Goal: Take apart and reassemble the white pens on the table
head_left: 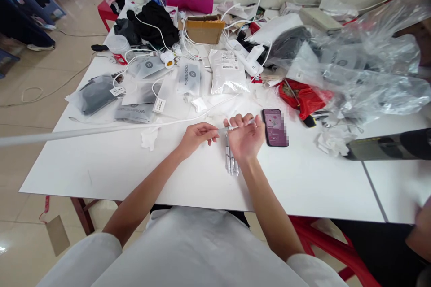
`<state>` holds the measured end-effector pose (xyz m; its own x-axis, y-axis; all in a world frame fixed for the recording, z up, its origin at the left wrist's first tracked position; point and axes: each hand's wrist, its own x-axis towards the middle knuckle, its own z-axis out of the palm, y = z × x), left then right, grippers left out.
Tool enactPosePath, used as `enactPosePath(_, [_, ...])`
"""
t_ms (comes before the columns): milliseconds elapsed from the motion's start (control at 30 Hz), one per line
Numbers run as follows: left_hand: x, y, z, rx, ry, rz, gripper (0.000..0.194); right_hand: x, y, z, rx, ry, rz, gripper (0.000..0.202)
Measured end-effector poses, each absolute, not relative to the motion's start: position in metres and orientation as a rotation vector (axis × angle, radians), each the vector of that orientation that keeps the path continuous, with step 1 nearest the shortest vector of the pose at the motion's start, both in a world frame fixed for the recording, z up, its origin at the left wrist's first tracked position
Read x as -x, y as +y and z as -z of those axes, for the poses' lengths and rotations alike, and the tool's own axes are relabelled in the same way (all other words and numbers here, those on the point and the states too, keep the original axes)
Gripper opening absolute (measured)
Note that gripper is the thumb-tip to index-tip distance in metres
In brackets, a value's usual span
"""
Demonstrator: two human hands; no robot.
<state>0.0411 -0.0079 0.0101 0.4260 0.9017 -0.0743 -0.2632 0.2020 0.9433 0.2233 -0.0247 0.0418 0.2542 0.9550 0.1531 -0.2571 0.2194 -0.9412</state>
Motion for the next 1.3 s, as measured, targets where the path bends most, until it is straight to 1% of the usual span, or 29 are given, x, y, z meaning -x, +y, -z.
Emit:
enactPosePath(100, [-0.032, 0.003, -0.015, -0.882, 0.788, -1.085, 0.040, -0.210, -0.045, -0.034, 1.081, -1.107, -0.908, 0.049])
enactPosePath(200, [-0.022, 0.012, -0.018, -0.864, 0.807, -1.151, 0.039, -0.202, -0.078, -0.020, 1.159, -1.483, -0.722, 0.033])
enactPosePath(233, [-0.019, 0.013, -0.018, -0.894, 0.819, -1.151, 0.038, -0.199, -0.090, -0.015, 1.171, -1.584, -0.676, 0.031])
enactPosePath(267, [-0.018, 0.013, -0.017, -0.932, 0.835, -1.142, 0.038, -0.195, -0.101, -0.011, 1.201, -1.656, -0.651, 0.033])
enactPosePath(400, [-0.022, 0.009, -0.014, -1.079, 0.922, -1.037, 0.039, -0.183, -0.130, -0.004, 1.261, -1.874, -0.516, 0.058])
enactPosePath(467, [-0.024, 0.008, -0.012, -1.143, 0.954, -1.008, 0.040, -0.185, -0.136, -0.005, 1.294, -1.956, -0.429, 0.063])
enactPosePath(533, [-0.024, 0.009, -0.010, -1.206, 0.988, -1.014, 0.039, -0.193, -0.137, -0.006, 1.379, -1.950, -0.330, 0.054])
enactPosePath(633, [-0.020, 0.013, -0.007, -1.276, 1.027, -1.048, 0.038, -0.213, -0.134, -0.002, 1.609, -1.852, -0.160, 0.031])
enactPosePath(733, [-0.015, 0.016, -0.006, -1.367, 1.051, -1.094, 0.032, -0.231, -0.131, 0.006, 1.788, -1.818, -0.074, 0.031])
enactPosePath(867, [-0.013, 0.015, -0.009, -1.612, 1.137, -1.067, 0.017, -0.237, -0.131, 0.012, 1.819, -1.814, -0.017, 0.026])
enactPosePath(1067, [-0.018, 0.010, -0.004, -1.781, 1.177, -1.004, 0.014, -0.231, -0.130, 0.006, 1.795, -1.816, 0.007, 0.018])
enactPosePath(1200, [-0.020, 0.006, 0.001, -1.895, 1.205, -0.921, 0.022, -0.238, -0.116, -0.005, 1.619, -1.736, -0.029, 0.011])
enactPosePath(1300, [-0.019, 0.004, 0.000, -2.042, 1.214, -0.824, 0.016, -0.248, -0.093, -0.015, 1.460, -1.735, -0.039, 0.011])
